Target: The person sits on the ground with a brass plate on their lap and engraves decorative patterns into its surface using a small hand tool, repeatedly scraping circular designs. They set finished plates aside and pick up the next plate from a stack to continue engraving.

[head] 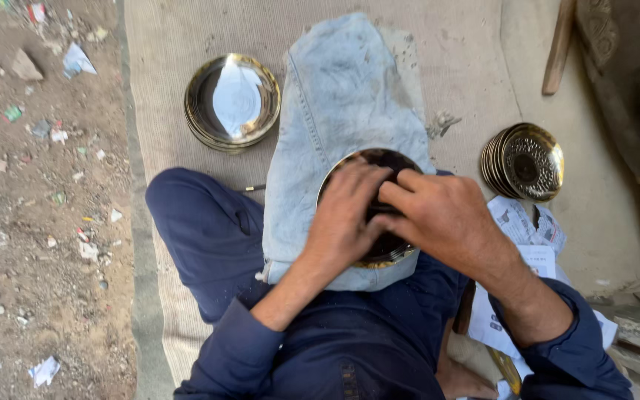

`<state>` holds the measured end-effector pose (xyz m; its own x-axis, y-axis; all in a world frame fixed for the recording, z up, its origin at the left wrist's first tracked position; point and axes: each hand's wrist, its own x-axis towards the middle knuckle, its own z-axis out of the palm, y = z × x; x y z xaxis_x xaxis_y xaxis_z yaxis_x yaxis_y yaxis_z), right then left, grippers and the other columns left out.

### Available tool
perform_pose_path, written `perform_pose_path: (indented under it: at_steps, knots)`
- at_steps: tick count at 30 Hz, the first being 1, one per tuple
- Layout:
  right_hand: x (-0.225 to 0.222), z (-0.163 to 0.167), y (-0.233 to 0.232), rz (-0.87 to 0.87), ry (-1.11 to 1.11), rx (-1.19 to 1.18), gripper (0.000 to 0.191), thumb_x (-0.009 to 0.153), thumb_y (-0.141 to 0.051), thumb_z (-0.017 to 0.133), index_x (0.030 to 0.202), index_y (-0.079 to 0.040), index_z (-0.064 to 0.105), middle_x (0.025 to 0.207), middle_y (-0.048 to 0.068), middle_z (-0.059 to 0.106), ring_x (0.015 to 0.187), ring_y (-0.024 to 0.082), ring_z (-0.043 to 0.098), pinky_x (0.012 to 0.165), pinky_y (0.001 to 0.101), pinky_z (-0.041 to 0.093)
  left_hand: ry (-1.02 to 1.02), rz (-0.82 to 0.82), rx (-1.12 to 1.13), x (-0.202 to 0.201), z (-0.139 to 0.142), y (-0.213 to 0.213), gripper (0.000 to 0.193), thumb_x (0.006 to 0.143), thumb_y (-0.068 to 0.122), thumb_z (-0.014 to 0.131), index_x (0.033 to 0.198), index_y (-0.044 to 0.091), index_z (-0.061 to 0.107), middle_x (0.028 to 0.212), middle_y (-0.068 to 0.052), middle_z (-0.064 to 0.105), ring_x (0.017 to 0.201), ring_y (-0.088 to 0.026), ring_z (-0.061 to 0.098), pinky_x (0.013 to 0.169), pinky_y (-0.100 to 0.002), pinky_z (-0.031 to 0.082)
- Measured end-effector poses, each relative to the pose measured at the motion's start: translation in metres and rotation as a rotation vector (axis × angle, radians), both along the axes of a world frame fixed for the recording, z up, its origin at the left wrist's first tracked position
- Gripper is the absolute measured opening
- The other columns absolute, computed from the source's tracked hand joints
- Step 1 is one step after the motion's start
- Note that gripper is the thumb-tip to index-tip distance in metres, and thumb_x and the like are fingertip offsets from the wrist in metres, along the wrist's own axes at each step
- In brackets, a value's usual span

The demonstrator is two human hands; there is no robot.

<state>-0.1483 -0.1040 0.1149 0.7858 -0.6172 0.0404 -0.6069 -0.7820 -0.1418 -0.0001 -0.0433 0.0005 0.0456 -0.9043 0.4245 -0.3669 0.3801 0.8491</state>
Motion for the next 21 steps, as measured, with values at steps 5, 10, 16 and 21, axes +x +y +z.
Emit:
perform_pose_path:
  at_steps: [5,10,16,21]
  knots:
    - [0.006,-0.007,-0.007,-0.138,0.067,-0.049,0.014,0.085,-0.026,0.079,0.088,-0.015,0.072,0.074,0.003,0.064,0.065,0.027,0.069,0.053,0.0399,0.052,-0.219,0.364,0.061,0.033,-0.008,0.027,0.064,0.077,0.021,0.087,0.134,0.004,0.062,0.141,-0.014,0.054,0.134,-0.039,0.046,0.114,-0.051,0.038]
    - [0.021,-0.007,-0.009,-0.11,0.064,-0.079,0.015,0.083,-0.026,0.079,0.085,-0.014,0.07,0.074,0.003,0.064,0.068,0.027,0.069,0.056,0.0403,0.053,-0.112,0.409,0.106,0.042,-0.022,0.027,0.049,0.081,0.021,0.085,0.124,0.008,0.067,0.131,-0.009,0.058,0.126,-0.033,0.05,0.111,-0.045,0.036]
    - [0.034,-0.004,-0.007,-0.045,0.193,-0.133,0.019,0.081,-0.028,0.079,0.081,-0.013,0.066,0.072,0.004,0.063,0.071,0.026,0.07,0.056,0.0413,0.053,-0.092,0.415,0.093,0.043,-0.028,0.028,0.038,0.081,0.02,0.084,0.116,0.01,0.072,0.131,-0.009,0.059,0.126,-0.033,0.049,0.111,-0.047,0.036]
    - [0.038,-0.006,-0.008,-0.116,0.184,-0.102,0.019,0.082,-0.029,0.079,0.082,-0.014,0.068,0.073,0.004,0.065,0.071,0.027,0.07,0.058,0.0412,0.054,-0.085,0.415,0.1,0.045,-0.029,0.028,0.034,0.08,0.02,0.084,0.112,0.011,0.074,0.13,-0.009,0.06,0.125,-0.032,0.049,0.111,-0.046,0.036]
